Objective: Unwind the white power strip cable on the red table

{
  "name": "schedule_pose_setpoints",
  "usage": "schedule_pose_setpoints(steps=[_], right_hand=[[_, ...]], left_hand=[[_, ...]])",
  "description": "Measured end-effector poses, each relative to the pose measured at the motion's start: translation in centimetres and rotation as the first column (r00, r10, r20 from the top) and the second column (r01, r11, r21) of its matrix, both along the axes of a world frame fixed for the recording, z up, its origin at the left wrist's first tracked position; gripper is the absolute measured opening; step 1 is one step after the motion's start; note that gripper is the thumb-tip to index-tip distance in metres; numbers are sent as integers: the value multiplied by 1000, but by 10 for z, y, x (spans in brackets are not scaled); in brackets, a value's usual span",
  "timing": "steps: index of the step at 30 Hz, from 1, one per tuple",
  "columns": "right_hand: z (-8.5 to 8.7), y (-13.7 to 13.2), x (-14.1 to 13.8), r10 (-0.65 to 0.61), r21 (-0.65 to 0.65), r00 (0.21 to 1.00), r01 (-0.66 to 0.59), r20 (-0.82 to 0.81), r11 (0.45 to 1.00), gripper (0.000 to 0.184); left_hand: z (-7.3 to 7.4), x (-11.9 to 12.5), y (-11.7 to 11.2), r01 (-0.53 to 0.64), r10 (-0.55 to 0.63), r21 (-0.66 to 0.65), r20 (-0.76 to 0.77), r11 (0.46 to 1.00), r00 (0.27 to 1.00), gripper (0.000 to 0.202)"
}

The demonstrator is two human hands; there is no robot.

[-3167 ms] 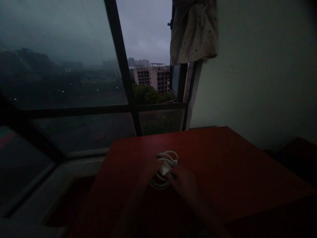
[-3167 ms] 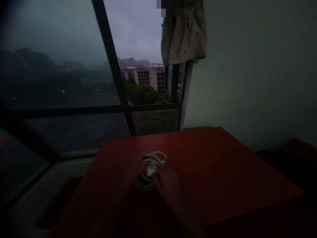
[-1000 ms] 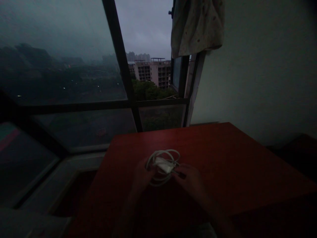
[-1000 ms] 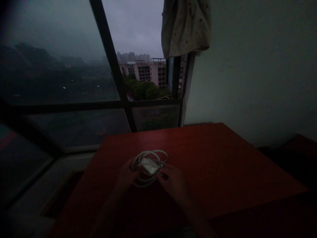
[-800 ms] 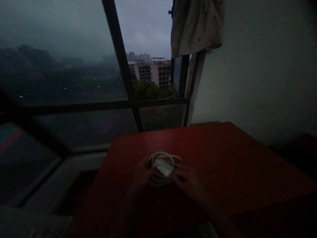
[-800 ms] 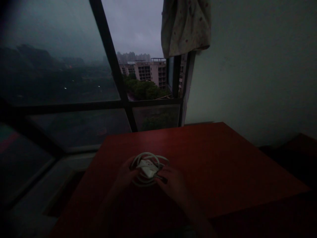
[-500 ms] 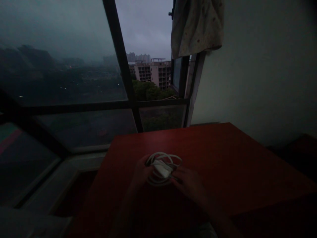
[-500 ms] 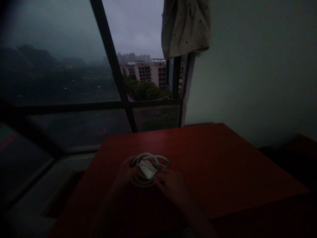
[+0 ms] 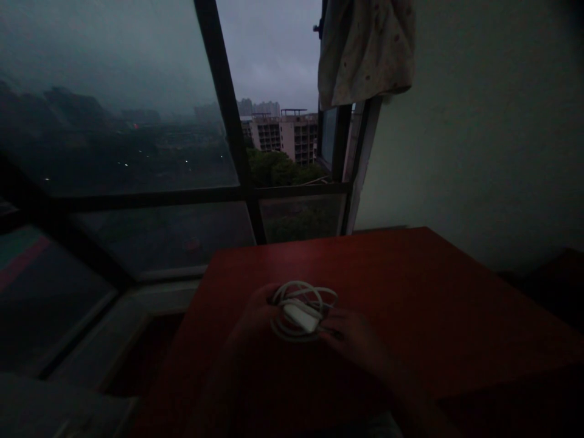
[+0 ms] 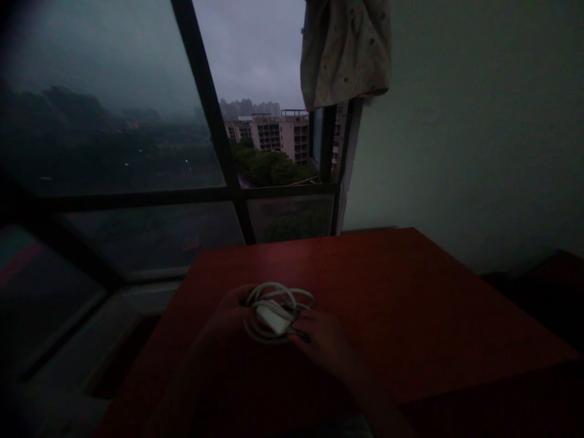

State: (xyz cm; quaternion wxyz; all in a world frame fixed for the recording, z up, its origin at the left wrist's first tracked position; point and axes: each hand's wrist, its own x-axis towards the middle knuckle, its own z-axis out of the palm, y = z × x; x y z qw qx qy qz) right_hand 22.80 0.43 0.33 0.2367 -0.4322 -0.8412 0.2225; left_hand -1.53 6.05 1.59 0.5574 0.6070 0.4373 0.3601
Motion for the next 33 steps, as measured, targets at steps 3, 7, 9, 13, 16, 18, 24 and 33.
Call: schedule_pose_setpoints(steps=[3,7,9,13,16,18,24,33], right_hand=[[0,0,-1,-48,10,998,48,29,999,18],[-5,0,0,-103,34,995,103,15,994,18],[-7,-1,1,-89,43,996,89,9,995,18],[-7,-1,5,-68,52,997,66,29,996,19],[-7,3,8,-62,57,996,59,61,997,20],[-8,6,10,-52,66,997,48,60,997,20],[-7,6,16,-94,70,993,90,67,994,17],[2,-4,13,-140,68,970,129,201,989,22]], left_hand=[[-5,1,0,-140,184,204,-217,969,959,39],[-13,1,-2,-185,279,311,-293,932,914,36],[-15,0,-3,-171,247,286,-256,943,934,36],[-16,-1,-1,-163,194,193,-151,968,969,37],[-18,-2,1,-150,162,111,-100,982,982,39],[-20,-3,3,-131,137,73,-81,989,987,42],[-20,-3,4,-69,77,97,-84,993,993,44],[-10,-4,-4,42,-38,55,-59,998,998,48]])
